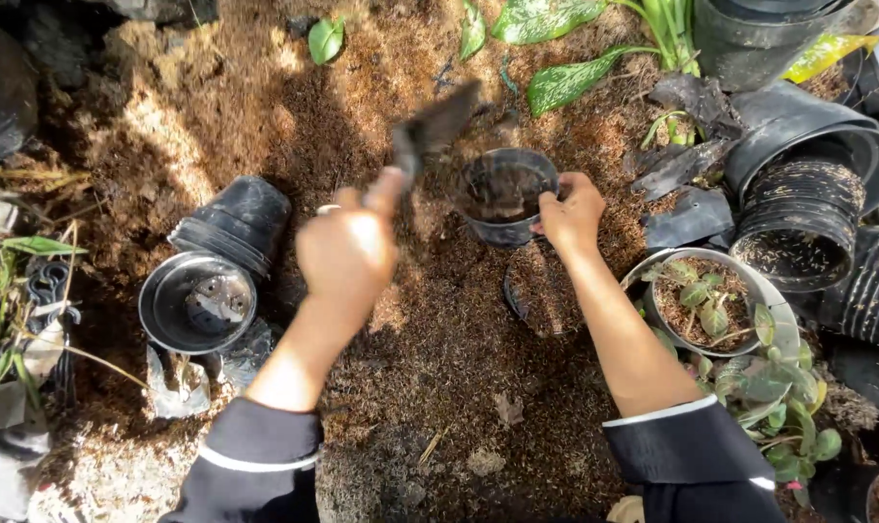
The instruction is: Filling plastic nursery pots with a soil mixture using a hand trowel.
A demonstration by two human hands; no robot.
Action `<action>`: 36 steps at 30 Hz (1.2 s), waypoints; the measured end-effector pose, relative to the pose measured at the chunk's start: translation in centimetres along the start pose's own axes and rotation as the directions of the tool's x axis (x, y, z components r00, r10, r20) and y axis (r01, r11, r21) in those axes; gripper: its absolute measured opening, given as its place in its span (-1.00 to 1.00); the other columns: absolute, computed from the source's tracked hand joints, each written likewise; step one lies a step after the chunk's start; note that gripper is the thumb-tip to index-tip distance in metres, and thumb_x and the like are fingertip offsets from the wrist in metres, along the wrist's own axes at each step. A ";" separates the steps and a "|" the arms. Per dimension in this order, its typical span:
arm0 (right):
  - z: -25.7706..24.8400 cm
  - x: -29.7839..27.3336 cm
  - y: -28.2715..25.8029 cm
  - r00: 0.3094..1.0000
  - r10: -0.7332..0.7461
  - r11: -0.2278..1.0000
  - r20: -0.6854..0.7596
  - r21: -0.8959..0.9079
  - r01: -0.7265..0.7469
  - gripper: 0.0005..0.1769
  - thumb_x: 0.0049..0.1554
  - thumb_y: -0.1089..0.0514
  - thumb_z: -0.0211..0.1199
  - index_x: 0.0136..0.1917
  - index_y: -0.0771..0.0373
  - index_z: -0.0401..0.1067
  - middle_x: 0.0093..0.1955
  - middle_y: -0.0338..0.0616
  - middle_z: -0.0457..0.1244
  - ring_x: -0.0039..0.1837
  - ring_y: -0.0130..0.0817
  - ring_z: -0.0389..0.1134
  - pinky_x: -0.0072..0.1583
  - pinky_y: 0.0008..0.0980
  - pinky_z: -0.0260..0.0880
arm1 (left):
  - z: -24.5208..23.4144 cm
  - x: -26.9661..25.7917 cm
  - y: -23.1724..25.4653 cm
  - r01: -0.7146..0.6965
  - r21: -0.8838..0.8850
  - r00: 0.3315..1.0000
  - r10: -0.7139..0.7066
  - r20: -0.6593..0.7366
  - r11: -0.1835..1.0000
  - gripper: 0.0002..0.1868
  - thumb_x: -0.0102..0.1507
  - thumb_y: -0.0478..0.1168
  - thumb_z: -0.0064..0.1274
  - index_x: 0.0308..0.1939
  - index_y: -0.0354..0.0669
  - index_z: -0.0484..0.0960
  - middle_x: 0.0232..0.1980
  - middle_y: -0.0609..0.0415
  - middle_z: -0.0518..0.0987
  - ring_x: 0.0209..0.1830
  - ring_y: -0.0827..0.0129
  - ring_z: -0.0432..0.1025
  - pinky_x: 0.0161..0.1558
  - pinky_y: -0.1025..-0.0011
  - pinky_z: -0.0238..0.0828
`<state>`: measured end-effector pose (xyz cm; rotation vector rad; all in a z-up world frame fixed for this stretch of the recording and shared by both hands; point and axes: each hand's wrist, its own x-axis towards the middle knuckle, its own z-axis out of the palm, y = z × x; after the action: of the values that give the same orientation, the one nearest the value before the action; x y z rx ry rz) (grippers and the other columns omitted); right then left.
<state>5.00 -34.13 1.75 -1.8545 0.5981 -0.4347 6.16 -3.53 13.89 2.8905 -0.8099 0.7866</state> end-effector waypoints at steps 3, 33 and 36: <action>-0.3 1.1 3.7 0.995 0.022 0.981 -0.094 0.193 -0.004 -0.59 0.14 0.42 0.08 0.26 0.49 0.15 0.02 0.30 0.27 -0.30 -0.16 0.47 -0.34 -0.34 0.49 | 1.5 -2.0 -5.1 0.328 -0.144 0.899 -0.261 0.352 0.934 -0.61 0.24 -0.08 0.20 0.17 0.15 0.71 -0.30 -0.11 0.70 -0.32 0.06 0.61 -0.29 0.16 0.57; 1.7 -16.1 -0.3 0.990 0.053 0.960 0.131 0.267 -0.087 -0.56 0.10 0.47 0.11 0.27 0.45 0.22 0.06 0.03 0.29 -0.27 -0.37 0.41 -0.31 -0.41 0.54 | 22.5 -5.7 -1.9 0.609 -0.700 0.793 -0.301 0.529 0.374 -0.47 0.24 -0.16 0.22 0.29 -0.12 0.56 0.01 -0.18 0.69 -0.17 0.17 0.65 -0.05 0.22 0.51; 3.4 -16.6 0.0 0.969 0.163 0.932 0.186 0.294 -0.213 -0.54 0.10 0.45 0.09 0.28 0.43 0.21 0.07 0.04 0.28 -0.26 -0.36 0.41 -0.32 -0.39 0.56 | 16.4 -3.2 -5.0 0.571 -0.671 0.810 -0.189 0.556 0.473 -0.51 0.22 -0.13 0.21 0.25 -0.04 0.62 0.05 -0.06 0.71 -0.21 0.23 0.66 -0.06 0.27 0.54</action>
<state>-6.52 -21.74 0.34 -1.4962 0.5581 -0.2351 13.86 -0.43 -1.42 2.1755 -0.3101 -0.2642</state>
